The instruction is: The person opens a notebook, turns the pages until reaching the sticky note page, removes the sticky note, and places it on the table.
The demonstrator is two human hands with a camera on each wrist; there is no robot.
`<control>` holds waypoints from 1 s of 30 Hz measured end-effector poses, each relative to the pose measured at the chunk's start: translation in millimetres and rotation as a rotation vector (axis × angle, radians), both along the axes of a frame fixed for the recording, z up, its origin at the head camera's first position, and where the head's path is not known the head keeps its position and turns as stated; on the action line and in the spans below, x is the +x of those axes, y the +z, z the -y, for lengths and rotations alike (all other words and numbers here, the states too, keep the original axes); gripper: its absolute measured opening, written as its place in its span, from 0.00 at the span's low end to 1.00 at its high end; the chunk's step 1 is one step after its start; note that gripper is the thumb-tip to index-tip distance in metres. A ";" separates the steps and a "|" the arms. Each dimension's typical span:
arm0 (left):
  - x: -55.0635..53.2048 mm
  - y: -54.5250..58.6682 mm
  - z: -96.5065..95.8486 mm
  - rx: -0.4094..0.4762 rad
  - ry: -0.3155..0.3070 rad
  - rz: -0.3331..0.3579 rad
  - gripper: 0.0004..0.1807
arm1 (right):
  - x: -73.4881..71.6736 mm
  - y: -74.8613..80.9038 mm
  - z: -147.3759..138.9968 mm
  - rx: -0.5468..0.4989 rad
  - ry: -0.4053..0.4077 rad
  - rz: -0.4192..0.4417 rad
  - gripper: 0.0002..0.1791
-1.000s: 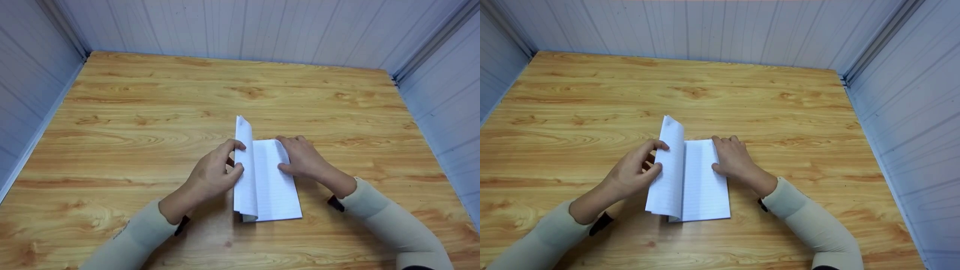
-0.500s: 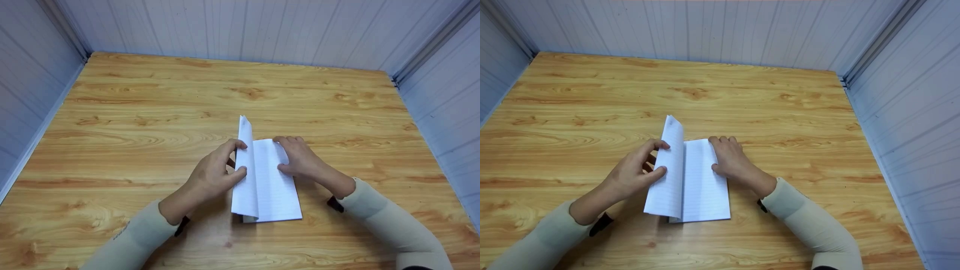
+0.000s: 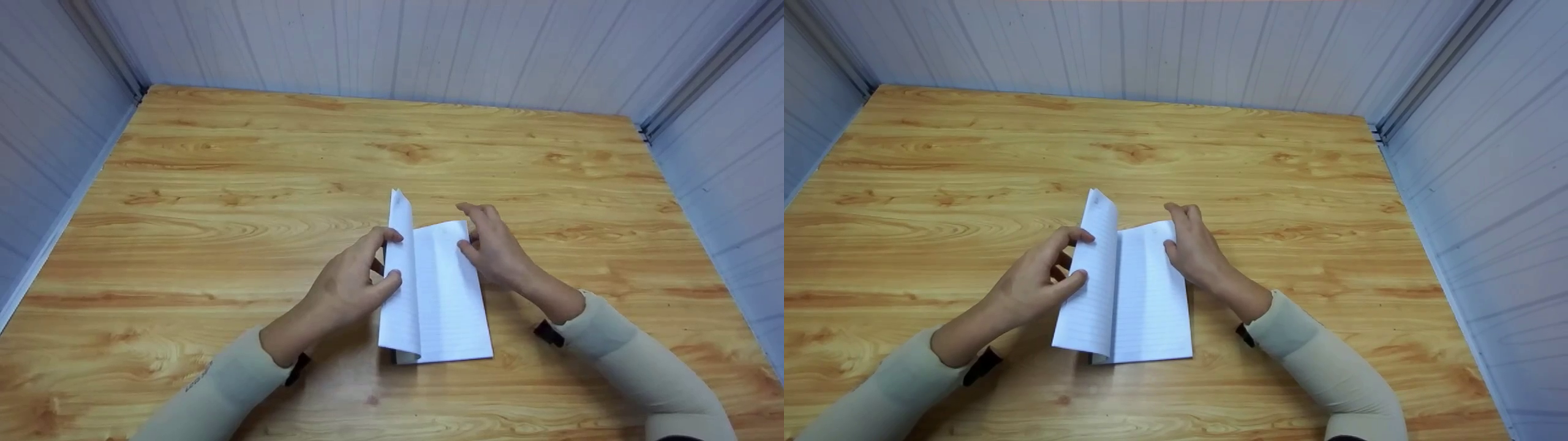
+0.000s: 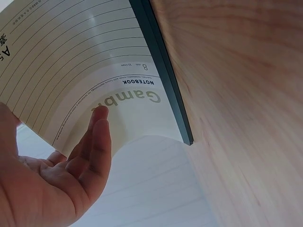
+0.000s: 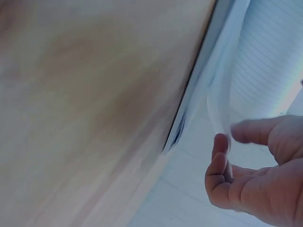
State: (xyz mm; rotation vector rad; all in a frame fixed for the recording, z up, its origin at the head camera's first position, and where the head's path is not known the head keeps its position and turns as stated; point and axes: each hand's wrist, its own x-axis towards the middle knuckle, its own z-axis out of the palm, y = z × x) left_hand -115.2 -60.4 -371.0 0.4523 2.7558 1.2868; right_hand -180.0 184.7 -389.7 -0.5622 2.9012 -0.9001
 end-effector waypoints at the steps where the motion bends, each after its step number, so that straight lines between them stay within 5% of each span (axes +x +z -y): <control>1: 0.0 -0.2 0.2 0.004 -0.002 -0.002 0.22 | -0.7 0.8 -0.1 -0.021 -0.002 0.008 0.32; 13: -0.3 -1.7 0.8 0.014 -0.008 -0.005 0.22 | -2.6 0.2 0.5 -0.044 0.008 -0.085 0.15; 21: -0.1 -2.4 0.8 0.005 -0.002 0.001 0.23 | -0.6 1.1 0.2 -0.033 -0.019 -0.055 0.12; 30: -0.1 -2.1 0.7 0.009 -0.003 0.013 0.23 | 2.0 4.2 2.8 -0.047 0.003 -0.123 0.10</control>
